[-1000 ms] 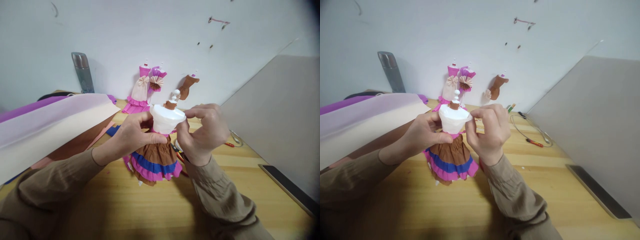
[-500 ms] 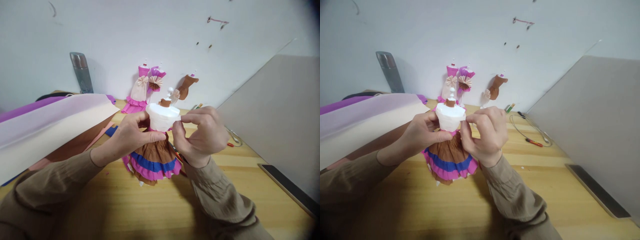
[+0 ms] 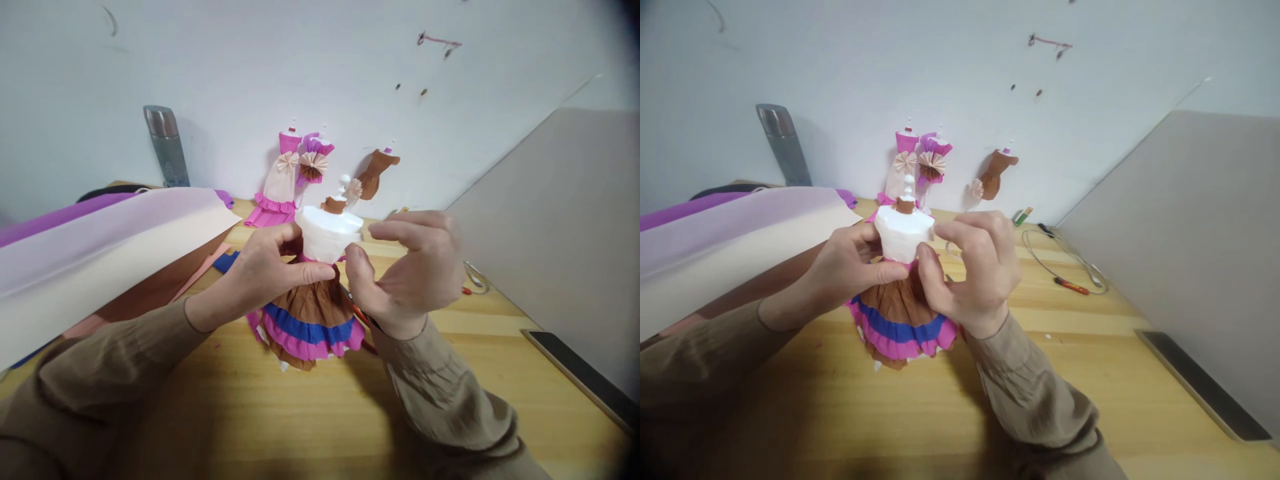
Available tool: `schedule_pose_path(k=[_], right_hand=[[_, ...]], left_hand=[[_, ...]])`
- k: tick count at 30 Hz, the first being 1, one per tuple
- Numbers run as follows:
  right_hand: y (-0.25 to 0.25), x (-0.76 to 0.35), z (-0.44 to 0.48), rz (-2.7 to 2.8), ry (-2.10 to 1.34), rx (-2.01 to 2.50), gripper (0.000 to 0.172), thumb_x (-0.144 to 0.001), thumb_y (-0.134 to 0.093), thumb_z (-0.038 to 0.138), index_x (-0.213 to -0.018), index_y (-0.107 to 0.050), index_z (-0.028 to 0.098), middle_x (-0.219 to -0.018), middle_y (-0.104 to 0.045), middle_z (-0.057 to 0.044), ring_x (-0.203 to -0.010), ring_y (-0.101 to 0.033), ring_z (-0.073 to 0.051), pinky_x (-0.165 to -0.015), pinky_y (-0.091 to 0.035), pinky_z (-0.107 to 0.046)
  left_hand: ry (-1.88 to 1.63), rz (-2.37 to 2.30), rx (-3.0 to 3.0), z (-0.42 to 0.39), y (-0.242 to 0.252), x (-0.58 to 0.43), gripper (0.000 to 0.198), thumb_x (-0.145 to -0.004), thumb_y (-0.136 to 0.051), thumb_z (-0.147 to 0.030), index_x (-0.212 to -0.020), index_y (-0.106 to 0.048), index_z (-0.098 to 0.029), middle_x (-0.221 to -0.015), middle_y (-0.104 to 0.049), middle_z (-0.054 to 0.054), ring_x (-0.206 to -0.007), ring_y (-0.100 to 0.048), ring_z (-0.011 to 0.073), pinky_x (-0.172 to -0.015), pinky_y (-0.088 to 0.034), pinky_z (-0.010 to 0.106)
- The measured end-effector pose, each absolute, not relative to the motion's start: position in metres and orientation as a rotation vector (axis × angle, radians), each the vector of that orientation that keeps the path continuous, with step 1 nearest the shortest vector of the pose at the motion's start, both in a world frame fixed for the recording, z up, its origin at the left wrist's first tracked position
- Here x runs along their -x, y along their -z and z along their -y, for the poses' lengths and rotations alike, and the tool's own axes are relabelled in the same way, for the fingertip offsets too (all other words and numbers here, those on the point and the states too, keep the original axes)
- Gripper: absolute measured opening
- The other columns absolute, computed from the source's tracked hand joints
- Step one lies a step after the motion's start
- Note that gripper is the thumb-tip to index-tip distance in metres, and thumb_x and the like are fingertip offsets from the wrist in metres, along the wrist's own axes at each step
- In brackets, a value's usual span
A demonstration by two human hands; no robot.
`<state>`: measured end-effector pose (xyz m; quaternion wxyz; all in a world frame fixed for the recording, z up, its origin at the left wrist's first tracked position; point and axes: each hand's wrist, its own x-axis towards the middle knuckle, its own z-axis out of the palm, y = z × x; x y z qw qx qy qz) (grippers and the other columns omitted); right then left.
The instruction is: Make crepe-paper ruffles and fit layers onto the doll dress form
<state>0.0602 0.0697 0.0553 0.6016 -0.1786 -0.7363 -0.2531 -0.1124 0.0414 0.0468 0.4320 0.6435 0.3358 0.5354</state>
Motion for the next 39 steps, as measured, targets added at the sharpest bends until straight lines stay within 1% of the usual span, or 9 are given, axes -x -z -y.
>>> schedule_pose_path(k=[3, 8, 13, 18, 24, 27, 30, 32, 39], right_hand=[[-0.0573, -0.0602, -0.0669, 1.752, 0.605, 0.431, 0.029, -0.076, -0.065, 0.010, -0.099, -0.056, 0.025, -0.080, -0.060, -0.005, -0.071, -0.059, -0.023, -0.062, -0.048, -0.041], [-0.0561, -0.0604, -0.0665, 1.738, 0.646, 0.472, 0.027, -0.078, -0.062, 0.008, -0.093, -0.055, 0.029, -0.077, -0.059, -0.002, -0.067, -0.059, -0.021, -0.060, -0.047, -0.040], [-0.0525, -0.0610, -0.0700, 1.726, 0.658, 0.480, 0.027, -0.078, -0.062, 0.006, -0.093, -0.056, 0.028, -0.079, -0.060, -0.002, -0.068, -0.059, -0.021, -0.061, -0.047, -0.040], [-0.0526, -0.0613, -0.0703, 1.701, 0.655, 0.478, 0.026, -0.079, -0.060, 0.006, -0.094, -0.056, 0.028, -0.078, -0.059, -0.003, -0.068, -0.058, -0.021, -0.061, -0.045, -0.040], [-0.0541, -0.0623, -0.0673, 1.731, 0.537, 0.524, 0.019, -0.081, -0.060, 0.013, -0.095, -0.053, 0.025, -0.078, -0.059, -0.006, -0.073, -0.058, -0.023, -0.065, -0.046, -0.042], [-0.0539, -0.0618, -0.0681, 1.758, 0.494, 0.565, 0.013, -0.083, -0.059, 0.015, -0.089, -0.052, 0.024, -0.074, -0.058, -0.006, -0.071, -0.057, -0.023, -0.066, -0.045, -0.042], [-0.0533, -0.0607, -0.0690, 1.783, 0.500, 0.572, 0.017, -0.081, -0.059, 0.011, -0.083, -0.050, 0.025, -0.069, -0.058, -0.003, -0.068, -0.056, -0.022, -0.065, -0.044, -0.042], [-0.0529, -0.0605, -0.0690, 1.769, 0.511, 0.564, 0.020, -0.081, -0.060, 0.009, -0.082, -0.050, 0.026, -0.067, -0.058, -0.002, -0.067, -0.057, -0.022, -0.064, -0.044, -0.042], [-0.0529, -0.0610, -0.0694, 1.800, 0.584, 0.591, 0.017, -0.079, -0.061, 0.010, -0.082, -0.054, 0.025, -0.071, -0.061, -0.004, -0.070, -0.059, -0.022, -0.068, -0.044, -0.041]], left_hand=[[-1.358, -0.843, -1.620, -0.0415, -0.0458, 0.1121, 0.038, -0.066, -0.081, -0.028, -0.099, -0.070, -0.012, -0.096, -0.076, 0.007, -0.091, -0.070, 0.0233, -0.082, -0.055, 0.032], [-1.353, -0.810, -1.604, -0.0430, -0.0436, 0.1120, 0.042, -0.063, -0.083, -0.030, -0.098, -0.069, -0.012, -0.095, -0.075, 0.007, -0.092, -0.069, 0.0236, -0.083, -0.055, 0.033], [-1.337, -0.811, -1.585, -0.0443, -0.0430, 0.1128, 0.042, -0.062, -0.084, -0.031, -0.096, -0.069, -0.012, -0.094, -0.075, 0.007, -0.093, -0.068, 0.0238, -0.085, -0.054, 0.034], [-1.330, -0.826, -1.607, -0.0441, -0.0438, 0.1129, 0.043, -0.060, -0.085, -0.029, -0.096, -0.070, -0.011, -0.094, -0.075, 0.007, -0.092, -0.069, 0.0239, -0.083, -0.055, 0.034], [-1.353, -0.761, -1.559, -0.0454, -0.0404, 0.1131, 0.043, -0.063, -0.083, -0.025, -0.102, -0.070, -0.012, -0.101, -0.076, 0.008, -0.097, -0.069, 0.0241, -0.087, -0.055, 0.033], [-1.359, -0.753, -1.536, -0.0467, -0.0389, 0.1133, 0.042, -0.065, -0.083, -0.023, -0.103, -0.070, -0.011, -0.104, -0.075, 0.008, -0.099, -0.069, 0.0242, -0.087, -0.055, 0.033], [-1.362, -0.745, -1.546, -0.0471, -0.0382, 0.1132, 0.040, -0.065, -0.082, -0.021, -0.102, -0.070, -0.012, -0.104, -0.075, 0.008, -0.100, -0.069, 0.0236, -0.087, -0.056, 0.032], [-1.362, -0.744, -1.547, -0.0471, -0.0379, 0.1130, 0.039, -0.065, -0.082, -0.021, -0.102, -0.071, -0.012, -0.103, -0.075, 0.008, -0.099, -0.069, 0.0233, -0.086, -0.056, 0.032], [-1.372, -0.777, -1.538, -0.0471, -0.0388, 0.1139, 0.040, -0.063, -0.084, -0.022, -0.099, -0.071, -0.011, -0.101, -0.075, 0.009, -0.096, -0.070, 0.0239, -0.086, -0.056, 0.033]])
